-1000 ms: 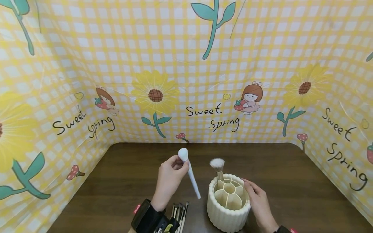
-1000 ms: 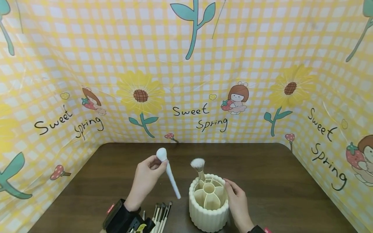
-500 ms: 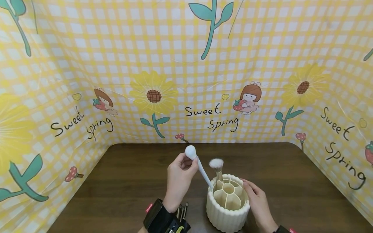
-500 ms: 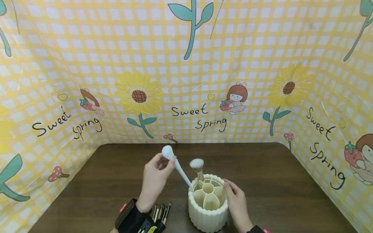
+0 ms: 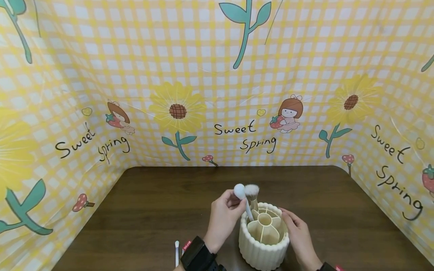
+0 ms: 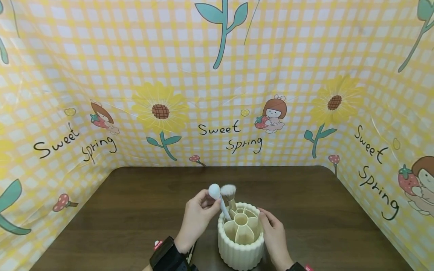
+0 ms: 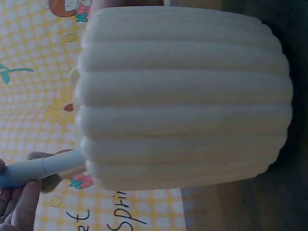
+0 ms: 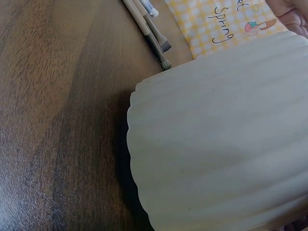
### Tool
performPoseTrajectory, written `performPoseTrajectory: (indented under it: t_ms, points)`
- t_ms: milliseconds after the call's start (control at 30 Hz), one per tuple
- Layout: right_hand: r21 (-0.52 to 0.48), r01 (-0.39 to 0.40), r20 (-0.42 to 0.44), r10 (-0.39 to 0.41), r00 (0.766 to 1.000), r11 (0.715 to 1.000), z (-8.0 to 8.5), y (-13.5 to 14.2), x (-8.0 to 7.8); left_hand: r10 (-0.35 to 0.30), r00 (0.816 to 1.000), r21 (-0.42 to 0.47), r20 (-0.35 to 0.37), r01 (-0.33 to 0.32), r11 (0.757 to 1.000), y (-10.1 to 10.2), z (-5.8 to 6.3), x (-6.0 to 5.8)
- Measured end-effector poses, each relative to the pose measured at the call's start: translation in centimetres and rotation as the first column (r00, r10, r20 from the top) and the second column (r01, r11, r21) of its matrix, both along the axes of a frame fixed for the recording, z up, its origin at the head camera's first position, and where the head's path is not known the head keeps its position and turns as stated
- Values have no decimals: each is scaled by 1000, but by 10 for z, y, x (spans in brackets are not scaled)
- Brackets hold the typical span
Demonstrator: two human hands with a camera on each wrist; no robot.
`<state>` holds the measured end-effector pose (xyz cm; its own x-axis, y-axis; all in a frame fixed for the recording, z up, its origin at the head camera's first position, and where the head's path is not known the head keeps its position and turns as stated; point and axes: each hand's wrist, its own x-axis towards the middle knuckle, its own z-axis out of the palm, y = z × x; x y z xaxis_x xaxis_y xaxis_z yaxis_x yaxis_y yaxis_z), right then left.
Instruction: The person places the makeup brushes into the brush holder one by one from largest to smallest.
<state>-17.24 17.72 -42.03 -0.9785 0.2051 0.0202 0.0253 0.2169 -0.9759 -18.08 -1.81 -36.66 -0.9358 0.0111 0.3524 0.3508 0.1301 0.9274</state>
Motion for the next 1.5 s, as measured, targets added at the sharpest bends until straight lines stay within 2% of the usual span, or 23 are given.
performPoseTrajectory:
  t_ms: [300,500,767,1033,1333,1500]
  points:
    - [-15,-7,-1,7,1000,1000,0,1,0,-60,997,-33,45,61,998,8,-19,0]
    - [-7,7,0,-7,1000,1000,0,0,0,-88,996,-69,33,90,994,10,-26,2]
    - [-12,6,-3,-6,1000,1000,-1,0,-1,-92,996,-104,18,93,990,11,-27,3]
    - [-13,10,0,-10,1000,1000,0,0,-1,-119,992,-143,49,125,982,12,-25,3]
    - [-13,10,-10,-10,1000,1000,0,-1,-1,-112,991,-124,72,120,985,11,-25,5]
    - [-17,15,0,-15,1000,1000,-1,-1,0,-109,993,-128,48,114,985,10,-30,8]
